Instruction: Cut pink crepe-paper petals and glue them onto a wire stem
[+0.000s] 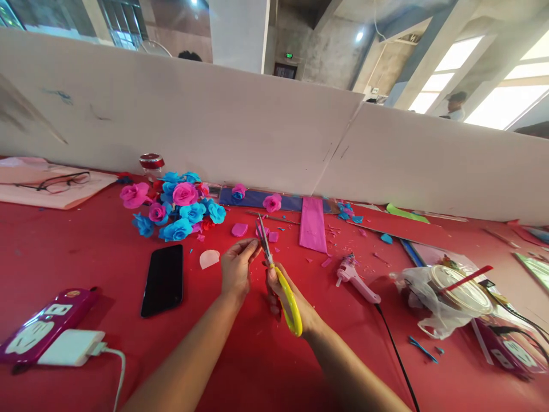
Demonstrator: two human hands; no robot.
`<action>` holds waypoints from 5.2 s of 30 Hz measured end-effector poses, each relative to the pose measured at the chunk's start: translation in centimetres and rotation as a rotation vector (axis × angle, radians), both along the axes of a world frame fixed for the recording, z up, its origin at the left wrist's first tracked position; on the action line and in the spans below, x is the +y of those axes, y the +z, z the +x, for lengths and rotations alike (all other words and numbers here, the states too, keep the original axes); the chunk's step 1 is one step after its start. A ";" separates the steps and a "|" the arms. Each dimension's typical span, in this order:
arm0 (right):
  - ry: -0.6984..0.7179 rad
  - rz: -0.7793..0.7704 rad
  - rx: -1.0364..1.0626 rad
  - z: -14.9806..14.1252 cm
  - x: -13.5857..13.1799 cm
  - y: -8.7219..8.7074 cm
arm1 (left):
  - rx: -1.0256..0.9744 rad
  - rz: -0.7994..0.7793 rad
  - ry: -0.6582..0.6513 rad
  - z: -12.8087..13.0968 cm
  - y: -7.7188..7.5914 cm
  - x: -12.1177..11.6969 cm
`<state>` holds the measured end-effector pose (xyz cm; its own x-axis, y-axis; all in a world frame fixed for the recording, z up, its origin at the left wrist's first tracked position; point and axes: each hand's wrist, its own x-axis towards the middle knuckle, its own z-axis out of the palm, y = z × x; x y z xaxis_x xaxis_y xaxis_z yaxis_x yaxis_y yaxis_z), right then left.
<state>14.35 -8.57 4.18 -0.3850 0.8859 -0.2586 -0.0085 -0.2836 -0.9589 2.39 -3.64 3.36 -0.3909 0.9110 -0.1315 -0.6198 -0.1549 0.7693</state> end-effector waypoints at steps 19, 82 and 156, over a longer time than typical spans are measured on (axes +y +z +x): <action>-0.191 0.377 -1.109 11.1 14.3 3.5 | -0.026 0.008 -0.400 -4.1 0.2 1.2; -0.167 0.328 -0.086 2.7 9.4 -3.8 | 0.173 -0.244 -0.413 -0.1 -2.4 1.0; 0.100 0.236 0.115 5.0 3.7 -1.0 | 0.173 -0.293 -0.594 0.7 -0.1 -10.4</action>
<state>19.34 -4.90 3.17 -0.4886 0.8725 0.0010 -0.1040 -0.0571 -0.9929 3.05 -14.06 3.24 0.1265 0.9138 -0.3860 -0.3994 0.4031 0.8234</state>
